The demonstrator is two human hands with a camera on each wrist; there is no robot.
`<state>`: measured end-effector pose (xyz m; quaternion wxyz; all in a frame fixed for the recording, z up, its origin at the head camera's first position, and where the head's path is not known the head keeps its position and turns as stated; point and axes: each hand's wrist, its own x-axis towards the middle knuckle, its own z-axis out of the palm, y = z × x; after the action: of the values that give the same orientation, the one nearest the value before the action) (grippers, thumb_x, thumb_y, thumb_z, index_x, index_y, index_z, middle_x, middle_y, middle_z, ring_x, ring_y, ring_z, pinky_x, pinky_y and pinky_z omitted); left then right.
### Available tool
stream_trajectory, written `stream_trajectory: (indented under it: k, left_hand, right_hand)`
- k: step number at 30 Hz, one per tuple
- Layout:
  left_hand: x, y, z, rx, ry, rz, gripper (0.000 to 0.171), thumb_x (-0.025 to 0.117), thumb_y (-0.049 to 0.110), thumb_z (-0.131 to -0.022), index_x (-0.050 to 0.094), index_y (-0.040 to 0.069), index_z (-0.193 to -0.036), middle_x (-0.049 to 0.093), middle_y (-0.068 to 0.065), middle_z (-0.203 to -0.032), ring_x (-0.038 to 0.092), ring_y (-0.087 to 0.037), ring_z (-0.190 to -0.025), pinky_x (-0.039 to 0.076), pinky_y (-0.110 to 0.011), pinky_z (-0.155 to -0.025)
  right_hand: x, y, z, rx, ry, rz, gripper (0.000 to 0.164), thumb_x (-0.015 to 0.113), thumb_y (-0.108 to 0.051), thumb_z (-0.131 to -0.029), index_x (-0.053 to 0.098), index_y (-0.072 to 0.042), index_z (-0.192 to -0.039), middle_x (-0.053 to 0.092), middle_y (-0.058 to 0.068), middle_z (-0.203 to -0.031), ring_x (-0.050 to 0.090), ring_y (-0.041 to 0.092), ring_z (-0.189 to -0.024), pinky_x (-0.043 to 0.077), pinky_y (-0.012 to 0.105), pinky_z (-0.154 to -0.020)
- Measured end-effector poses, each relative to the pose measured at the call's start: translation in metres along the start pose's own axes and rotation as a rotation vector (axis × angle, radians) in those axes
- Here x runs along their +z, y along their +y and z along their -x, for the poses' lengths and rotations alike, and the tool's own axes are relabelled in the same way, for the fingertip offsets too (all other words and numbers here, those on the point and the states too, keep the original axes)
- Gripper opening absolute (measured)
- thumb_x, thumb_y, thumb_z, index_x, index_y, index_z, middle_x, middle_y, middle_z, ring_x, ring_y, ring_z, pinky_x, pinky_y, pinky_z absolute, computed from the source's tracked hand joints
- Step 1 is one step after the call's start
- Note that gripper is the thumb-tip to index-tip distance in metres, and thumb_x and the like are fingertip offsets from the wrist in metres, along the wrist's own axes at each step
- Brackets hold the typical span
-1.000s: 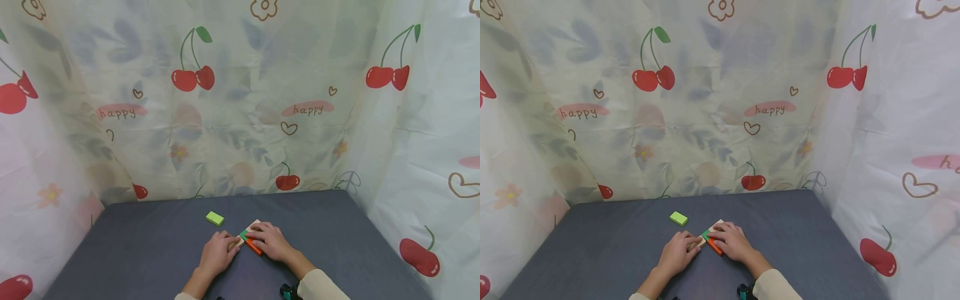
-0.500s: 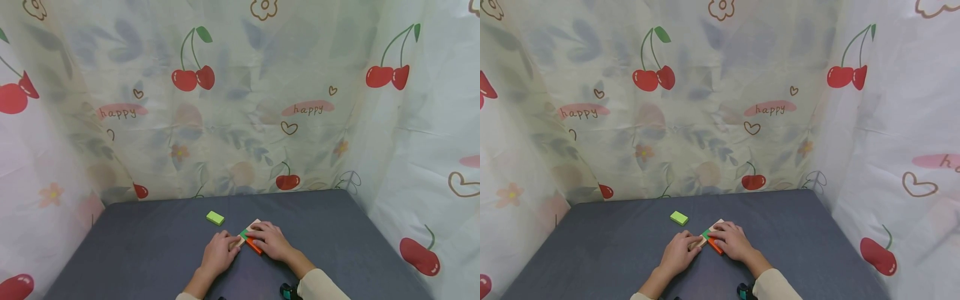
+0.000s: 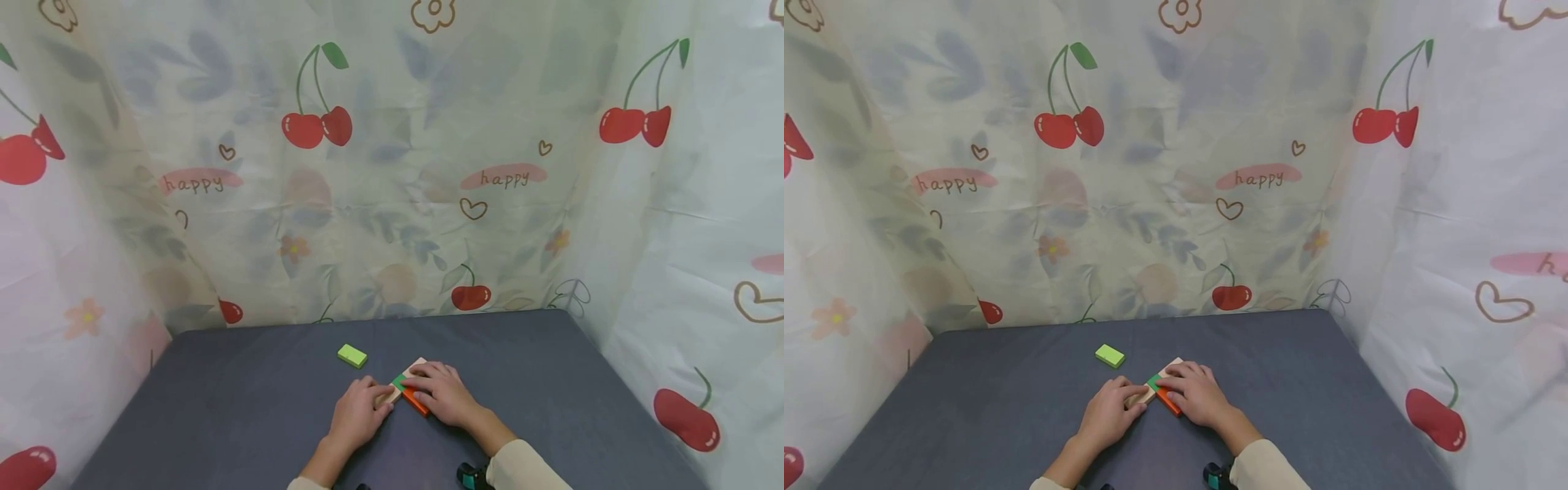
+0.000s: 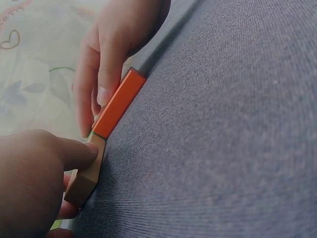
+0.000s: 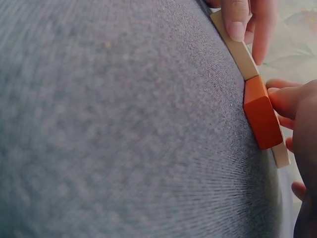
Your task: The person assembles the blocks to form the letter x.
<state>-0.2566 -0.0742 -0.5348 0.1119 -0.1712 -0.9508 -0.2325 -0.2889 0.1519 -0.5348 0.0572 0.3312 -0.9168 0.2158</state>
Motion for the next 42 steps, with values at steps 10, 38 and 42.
stream_trajectory:
  k: [10,38,42]
  left_hand:
    - [0.0013,-0.0024,-0.0005,0.009,0.014,-0.007,0.033,0.077,0.037,-0.083,0.073,0.025,-0.114,0.057,0.007,-0.090,0.042,-0.008,-0.071,0.035,-0.027,-0.055]
    - [0.0030,-0.0034,0.0002,-0.005,0.028,0.007,0.033,0.077,0.037,-0.082,0.072,0.025,-0.112,0.060,0.006,-0.094,0.046,-0.009,-0.074,0.036,-0.028,-0.056]
    - [0.0010,-0.0031,0.0008,0.007,0.030,0.015,0.033,0.077,0.037,-0.082,0.073,0.024,-0.112,0.060,0.006,-0.092,0.045,-0.009,-0.072,0.036,-0.027,-0.056]
  right_hand:
    - [-0.0009,-0.0010,-0.0008,-0.039,0.006,0.003,0.033,0.057,-0.024,-0.098,0.065,-0.027,-0.130,0.053,0.003,-0.135,0.040,0.028,-0.131,0.026,0.060,-0.102]
    - [0.0024,-0.0062,-0.0052,-0.109,0.015,-0.006,0.031,0.061,-0.019,-0.096,0.070,-0.030,-0.122,0.058,-0.005,-0.131,0.046,0.023,-0.126,0.028,0.056,-0.102]
    - [0.0031,-0.0062,-0.0051,-0.099,0.015,-0.004,0.031,0.061,-0.019,-0.096,0.070,-0.031,-0.122,0.058,-0.006,-0.132,0.046,0.022,-0.126,0.029,0.056,-0.102]
